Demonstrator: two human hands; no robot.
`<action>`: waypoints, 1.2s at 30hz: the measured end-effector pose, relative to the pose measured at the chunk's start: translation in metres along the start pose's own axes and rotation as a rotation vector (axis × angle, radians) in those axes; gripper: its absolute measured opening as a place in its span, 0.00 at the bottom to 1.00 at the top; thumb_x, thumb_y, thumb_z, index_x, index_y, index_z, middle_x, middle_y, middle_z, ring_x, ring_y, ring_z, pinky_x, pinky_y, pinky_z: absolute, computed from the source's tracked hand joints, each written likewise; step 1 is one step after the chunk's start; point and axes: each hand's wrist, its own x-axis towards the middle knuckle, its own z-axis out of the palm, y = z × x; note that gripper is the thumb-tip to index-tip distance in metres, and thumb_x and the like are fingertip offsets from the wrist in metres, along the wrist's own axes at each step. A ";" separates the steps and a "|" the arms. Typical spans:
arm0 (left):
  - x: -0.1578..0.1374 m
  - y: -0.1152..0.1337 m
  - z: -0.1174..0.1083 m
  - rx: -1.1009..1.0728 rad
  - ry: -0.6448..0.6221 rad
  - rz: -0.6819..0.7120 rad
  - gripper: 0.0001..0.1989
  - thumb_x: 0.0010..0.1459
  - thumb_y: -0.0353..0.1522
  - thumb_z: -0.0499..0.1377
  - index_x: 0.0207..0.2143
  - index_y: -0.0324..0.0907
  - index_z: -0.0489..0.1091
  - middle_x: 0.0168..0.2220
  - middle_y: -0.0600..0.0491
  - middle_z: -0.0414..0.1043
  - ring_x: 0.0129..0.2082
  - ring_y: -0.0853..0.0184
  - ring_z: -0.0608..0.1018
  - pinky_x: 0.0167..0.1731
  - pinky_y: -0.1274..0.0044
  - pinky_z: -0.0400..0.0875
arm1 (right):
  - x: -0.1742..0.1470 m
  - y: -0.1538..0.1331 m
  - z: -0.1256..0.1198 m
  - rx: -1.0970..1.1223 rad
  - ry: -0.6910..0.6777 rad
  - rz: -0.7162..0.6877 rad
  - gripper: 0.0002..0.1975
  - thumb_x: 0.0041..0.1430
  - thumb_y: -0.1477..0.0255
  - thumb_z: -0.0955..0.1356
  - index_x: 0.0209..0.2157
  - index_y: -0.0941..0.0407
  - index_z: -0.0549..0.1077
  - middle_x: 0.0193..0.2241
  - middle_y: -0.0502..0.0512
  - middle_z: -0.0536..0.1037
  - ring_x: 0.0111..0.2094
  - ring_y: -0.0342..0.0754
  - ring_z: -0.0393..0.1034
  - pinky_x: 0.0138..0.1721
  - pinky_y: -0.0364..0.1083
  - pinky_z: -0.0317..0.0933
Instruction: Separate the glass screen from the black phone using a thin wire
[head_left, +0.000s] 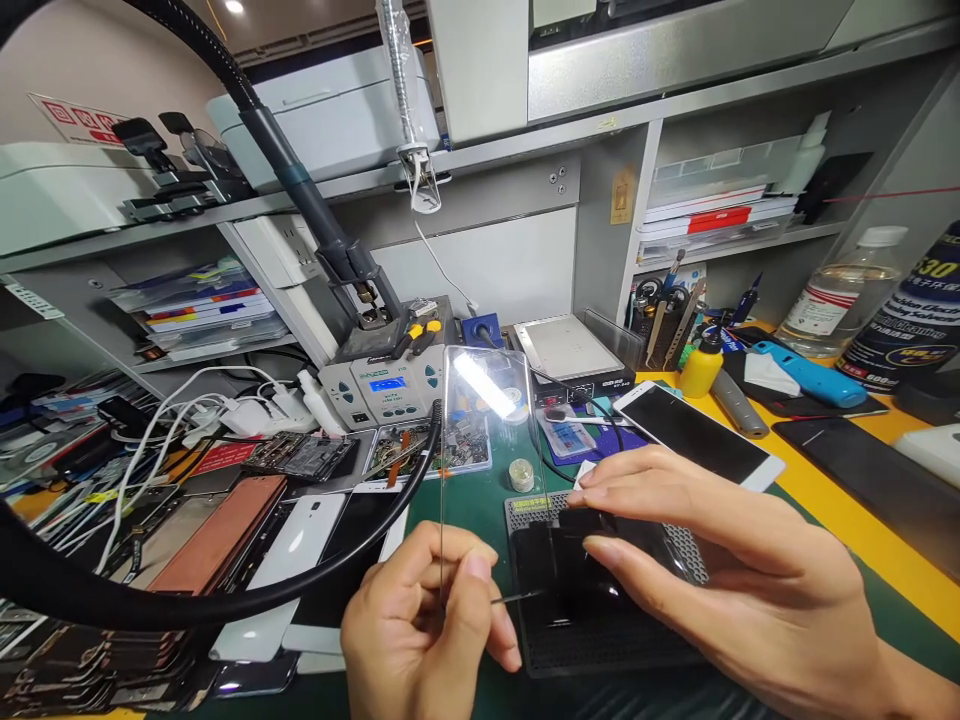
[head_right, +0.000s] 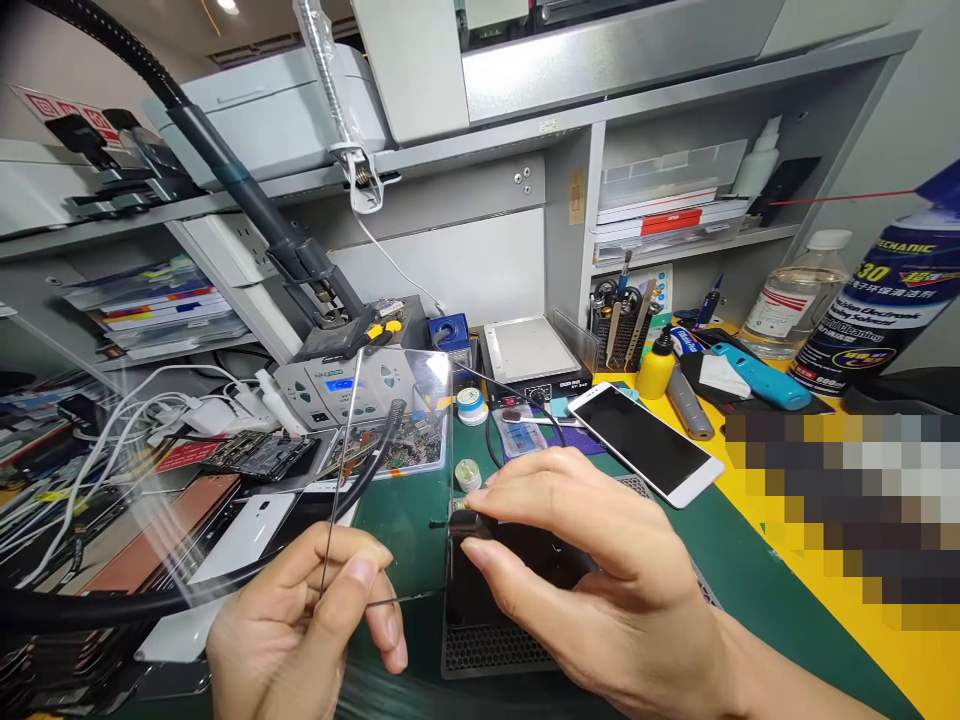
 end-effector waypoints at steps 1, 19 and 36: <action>0.000 0.000 0.000 -0.004 0.001 -0.002 0.14 0.61 0.39 0.57 0.25 0.43 0.71 0.12 0.59 0.68 0.11 0.70 0.70 0.16 0.79 0.65 | 0.000 0.000 -0.001 -0.012 0.002 -0.010 0.18 0.52 0.84 0.74 0.43 0.53 0.79 0.34 0.55 0.83 0.39 0.52 0.78 0.40 0.48 0.75; 0.000 -0.003 -0.002 -0.084 -0.032 -0.047 0.14 0.62 0.39 0.58 0.26 0.42 0.71 0.13 0.59 0.68 0.12 0.71 0.70 0.17 0.80 0.64 | -0.001 0.000 -0.003 0.012 0.010 -0.003 0.16 0.51 0.86 0.73 0.41 0.56 0.78 0.33 0.55 0.81 0.40 0.50 0.76 0.43 0.48 0.73; 0.002 -0.004 -0.005 -0.047 -0.047 -0.059 0.12 0.59 0.38 0.57 0.26 0.43 0.71 0.13 0.58 0.67 0.12 0.68 0.71 0.16 0.77 0.66 | -0.004 0.000 -0.006 0.044 -0.001 0.047 0.15 0.53 0.84 0.73 0.41 0.53 0.77 0.35 0.53 0.81 0.41 0.49 0.76 0.45 0.48 0.71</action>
